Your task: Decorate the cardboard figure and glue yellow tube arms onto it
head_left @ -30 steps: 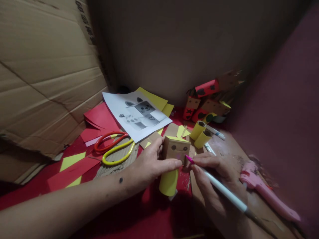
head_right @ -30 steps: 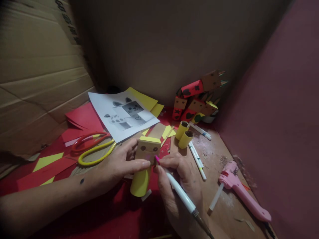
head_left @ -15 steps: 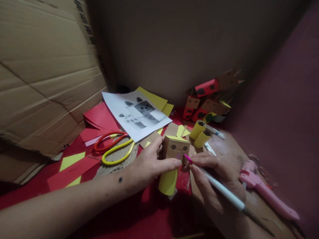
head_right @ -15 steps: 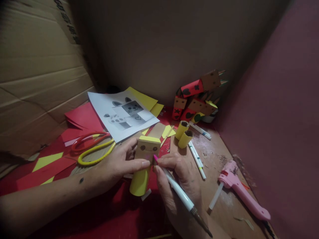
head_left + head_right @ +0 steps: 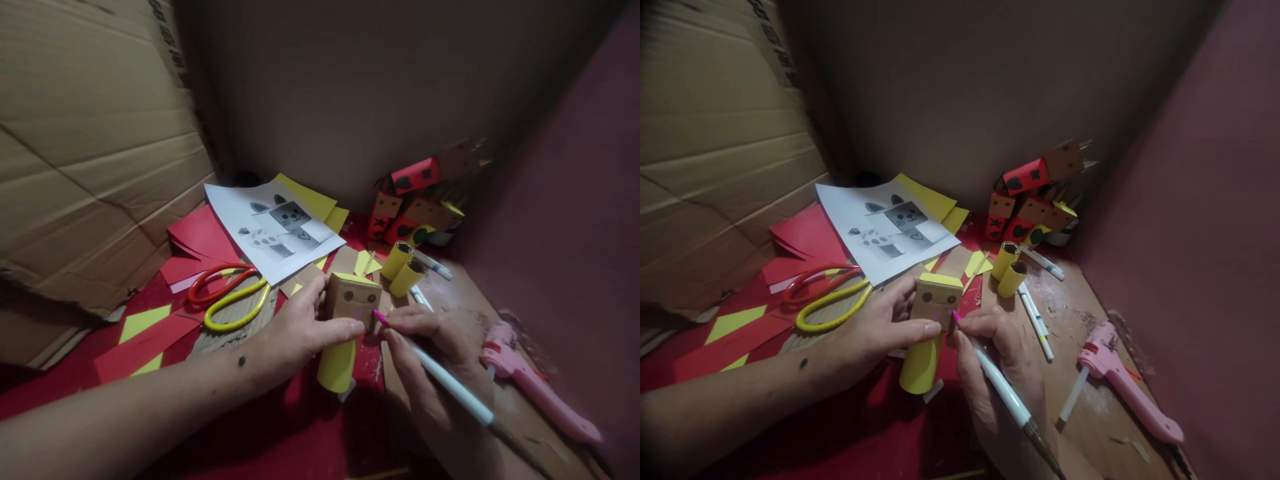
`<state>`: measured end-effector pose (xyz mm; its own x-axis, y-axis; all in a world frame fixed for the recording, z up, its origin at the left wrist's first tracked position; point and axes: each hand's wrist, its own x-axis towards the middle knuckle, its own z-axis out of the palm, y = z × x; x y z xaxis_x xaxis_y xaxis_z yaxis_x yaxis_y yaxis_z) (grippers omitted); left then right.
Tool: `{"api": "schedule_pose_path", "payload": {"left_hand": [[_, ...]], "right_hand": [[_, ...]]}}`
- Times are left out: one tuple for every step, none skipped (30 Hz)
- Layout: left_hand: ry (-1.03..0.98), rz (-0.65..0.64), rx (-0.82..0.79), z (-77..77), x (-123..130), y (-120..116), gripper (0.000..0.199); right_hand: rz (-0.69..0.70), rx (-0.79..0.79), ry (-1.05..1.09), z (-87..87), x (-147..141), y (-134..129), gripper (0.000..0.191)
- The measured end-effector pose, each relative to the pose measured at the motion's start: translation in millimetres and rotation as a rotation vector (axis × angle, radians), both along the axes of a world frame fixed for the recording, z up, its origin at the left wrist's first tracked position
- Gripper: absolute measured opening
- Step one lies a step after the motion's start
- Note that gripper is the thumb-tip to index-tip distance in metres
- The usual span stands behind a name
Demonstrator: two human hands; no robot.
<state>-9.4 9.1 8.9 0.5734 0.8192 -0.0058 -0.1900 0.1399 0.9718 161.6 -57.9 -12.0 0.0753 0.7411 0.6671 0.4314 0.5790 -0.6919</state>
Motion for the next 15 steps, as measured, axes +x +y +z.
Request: {"api": "schedule_pose_path", "payload": {"left_hand": [[0.007,0.003,-0.001,-0.1,-0.2,-0.1,0.047],[0.010,0.007,0.001,0.0,-0.3,-0.2,0.047],[0.011,0.010,0.006,0.0,-0.5,-0.3,0.046],[0.010,0.011,0.010,0.1,-0.6,-0.4,0.045],[0.008,0.009,0.013,0.1,-0.6,-0.5,0.045],[0.003,0.007,0.013,0.2,-0.5,-0.6,0.044],[-0.003,0.008,0.010,0.2,-0.4,-0.6,0.044],[-0.008,0.009,0.006,0.2,-0.2,-0.5,0.044],[-0.012,0.009,0.003,0.1,0.1,-0.4,0.044],[-0.017,0.012,0.003,0.1,0.4,-0.3,0.045],[-0.019,0.013,0.004,0.2,0.6,-0.1,0.046],[-0.020,0.012,0.007,0.2,0.8,0.0,0.047],[-0.021,0.011,0.010,0.3,0.9,0.1,0.048],[-0.022,0.008,0.014,0.3,0.9,0.1,0.048],[-0.022,0.007,0.018,0.4,0.8,0.1,0.048]], "right_hand": [[-0.012,-0.004,-0.004,-0.4,0.5,-0.6,0.016],[-0.027,-0.002,-0.006,-0.7,0.8,-1.0,0.016],[-0.040,0.001,-0.015,-0.9,1.0,-1.3,0.015],[-0.051,0.005,-0.016,-1.0,0.9,-1.4,0.015],[-0.054,0.013,-0.015,-1.0,0.5,-1.2,0.015],[-0.051,0.020,-0.015,-0.9,0.0,-0.9,0.016],[-0.048,0.028,-0.010,-0.7,-0.6,-0.5,0.017],[-0.042,0.031,-0.005,-0.3,-1.3,0.0,0.018],[-0.036,0.031,0.002,0.4,-2.0,0.3,0.018],[-0.029,0.029,0.007,1.2,-2.7,0.6,0.019],[-0.018,0.025,0.006,2.2,-3.4,0.7,0.018],[-0.007,0.018,0.007,3.2,-3.9,0.6,0.019],[0.007,0.017,0.008,4.2,-4.5,0.6,0.019],[0.019,0.015,0.008,5.0,-4.9,0.5,0.019],[0.019,0.021,0.008,5.5,-5.1,0.5,0.020]]}}
